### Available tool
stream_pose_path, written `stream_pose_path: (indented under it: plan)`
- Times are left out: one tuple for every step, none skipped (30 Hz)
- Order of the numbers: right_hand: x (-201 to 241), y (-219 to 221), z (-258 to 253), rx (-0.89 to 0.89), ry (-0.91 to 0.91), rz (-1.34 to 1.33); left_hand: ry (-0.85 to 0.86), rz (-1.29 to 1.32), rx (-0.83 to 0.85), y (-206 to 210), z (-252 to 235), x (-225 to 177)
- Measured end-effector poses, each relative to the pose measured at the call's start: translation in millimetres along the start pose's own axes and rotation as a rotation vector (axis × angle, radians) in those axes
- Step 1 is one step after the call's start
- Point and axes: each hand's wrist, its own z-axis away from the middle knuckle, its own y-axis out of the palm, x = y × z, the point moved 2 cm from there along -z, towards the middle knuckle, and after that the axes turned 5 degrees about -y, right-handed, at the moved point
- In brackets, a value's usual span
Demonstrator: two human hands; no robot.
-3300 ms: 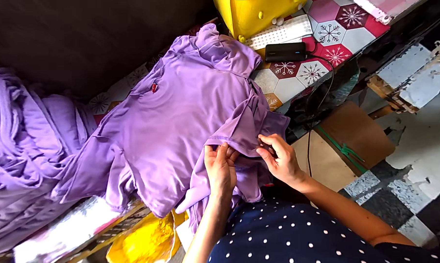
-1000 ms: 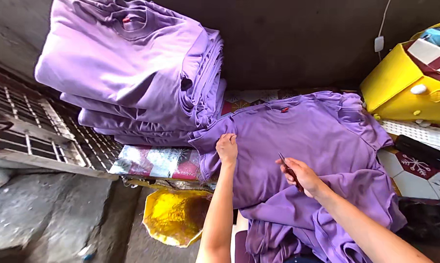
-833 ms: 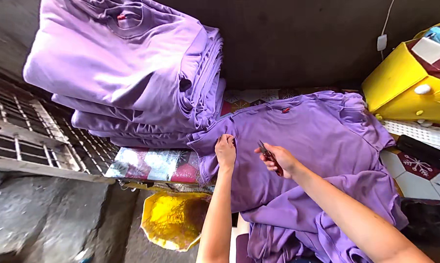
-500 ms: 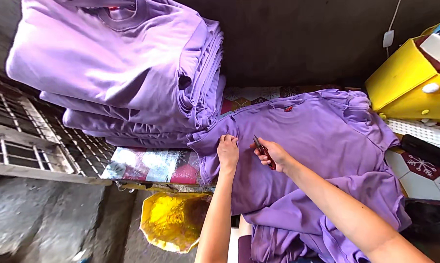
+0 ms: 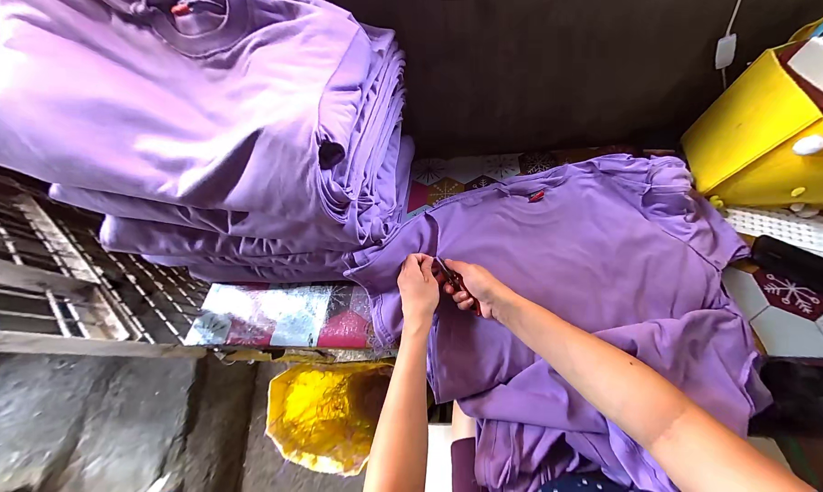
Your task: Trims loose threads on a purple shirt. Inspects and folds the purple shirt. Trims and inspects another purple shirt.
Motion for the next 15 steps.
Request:
stream_pose_path:
  plan:
    - [1.2, 1.8, -1.7, -0.014, -0.006, -0.017, 0.006, 0.002, -0.014, 1.2, 1.4, 0.4]
    - [2.4, 3.5, -3.3, -0.027, -0.009, -0.027, 0.011, 0.008, -0.027, 2.1, 2.3, 1.2]
    - [3.1, 5.0, -4.6, -0.042, -0.010, -0.035, 0.016, 0.017, -0.036, 3.0, 2.8, 2.7]
    - [3.3, 6.2, -5.3, -0.056, -0.013, -0.045, 0.021, 0.028, -0.043, 3.8, 2.9, 4.5]
    - [2.7, 7.1, -5.9, -0.071, -0.020, -0.056, 0.027, 0.034, -0.049, 4.5, 3.0, 5.9]
    - [1.7, 7.9, -6.7, -0.081, -0.027, -0.067, 0.031, 0.037, -0.052, 4.7, 3.2, 6.7]
    - [0.9, 8.8, -7.4, -0.090, -0.033, -0.077, 0.034, 0.039, -0.056, 4.9, 3.5, 7.1]
    - [-0.1, 9.8, -8.0, -0.101, -0.037, -0.086, 0.036, 0.042, -0.059, 5.2, 3.9, 7.3]
    - [-1.0, 11.0, -8.5, -0.112, -0.042, -0.088, 0.040, 0.044, -0.061, 5.8, 4.3, 7.6]
    - [-2.0, 12.1, -8.8, -0.122, -0.049, -0.082, 0.044, 0.045, -0.061, 6.6, 4.7, 8.0]
    - [-2.6, 13.4, -8.8, -0.135, -0.058, -0.070, 0.048, 0.044, -0.058, 7.4, 4.9, 8.4]
    - [-3.2, 14.4, -9.0, -0.143, -0.068, -0.055, 0.054, 0.044, -0.057, 8.3, 4.8, 8.8]
    - [-3.6, 14.5, -9.2, -0.140, -0.075, -0.039, 0.061, 0.049, -0.056, 8.2, 5.4, 9.5]
    - [-4.0, 12.8, -9.3, -0.127, -0.084, -0.033, 0.065, 0.059, -0.051, 5.0, 7.2, 10.8]
    - [-5.2, 8.5, -9.6, -0.103, -0.096, -0.034, 0.062, 0.071, -0.038, -3.5, 11.3, 13.2]
